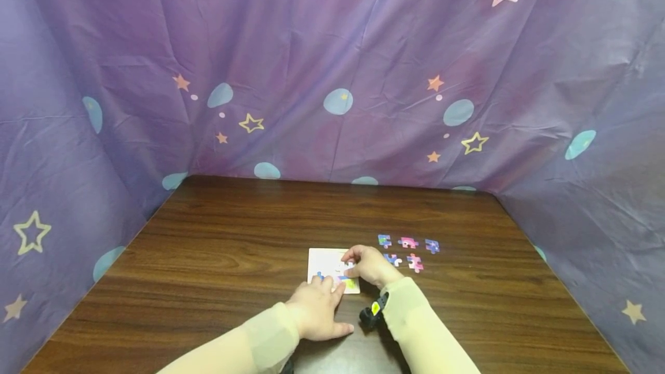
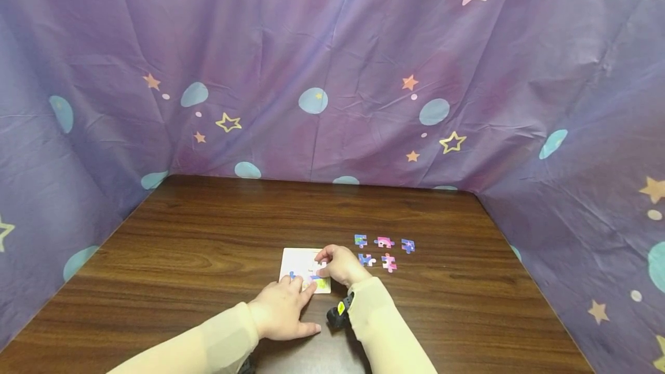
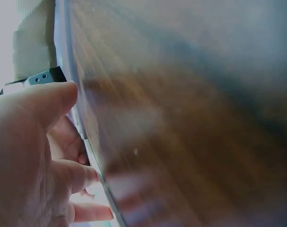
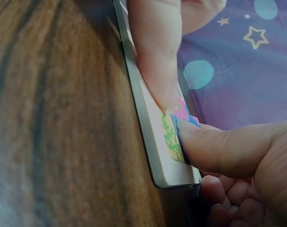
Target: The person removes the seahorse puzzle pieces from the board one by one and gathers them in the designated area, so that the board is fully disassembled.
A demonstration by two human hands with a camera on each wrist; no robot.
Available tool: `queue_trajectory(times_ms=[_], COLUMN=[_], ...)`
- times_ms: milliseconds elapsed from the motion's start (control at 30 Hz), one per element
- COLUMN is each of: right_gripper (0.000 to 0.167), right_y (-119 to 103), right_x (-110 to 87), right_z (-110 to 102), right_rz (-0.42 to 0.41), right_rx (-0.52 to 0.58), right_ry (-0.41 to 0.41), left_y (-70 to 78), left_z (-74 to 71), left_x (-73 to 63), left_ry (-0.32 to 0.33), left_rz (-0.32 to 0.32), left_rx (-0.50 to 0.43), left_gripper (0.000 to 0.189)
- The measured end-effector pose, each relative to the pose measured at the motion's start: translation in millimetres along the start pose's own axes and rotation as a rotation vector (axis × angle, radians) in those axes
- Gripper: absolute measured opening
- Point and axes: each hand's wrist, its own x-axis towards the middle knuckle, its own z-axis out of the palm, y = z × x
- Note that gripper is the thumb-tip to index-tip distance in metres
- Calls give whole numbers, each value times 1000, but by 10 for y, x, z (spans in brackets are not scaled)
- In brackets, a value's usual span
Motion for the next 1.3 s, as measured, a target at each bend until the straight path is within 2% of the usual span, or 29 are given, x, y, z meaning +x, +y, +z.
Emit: queue_trajectory(times_ms=[167, 500, 933, 1300], right_gripper=[26, 24, 25, 25], right_y=[-13, 5, 17, -2], right_x=[-7, -17, -36, -52], right_z=[-6, 4, -1, -19], right_rz=[-6, 3, -37, 6], right_rx=[0, 10, 68, 79], right_ry=[6, -11, -2, 24], left_y=[35, 37, 34, 33], left_z=[-28, -3, -27, -25], left_x=[43, 62, 54, 56], left_ry=[-17, -21, -36, -40], left_rz=[-20, -9, -14, -12], left_rx=[25, 54, 41, 44], left_gripper=[89, 89, 88, 89])
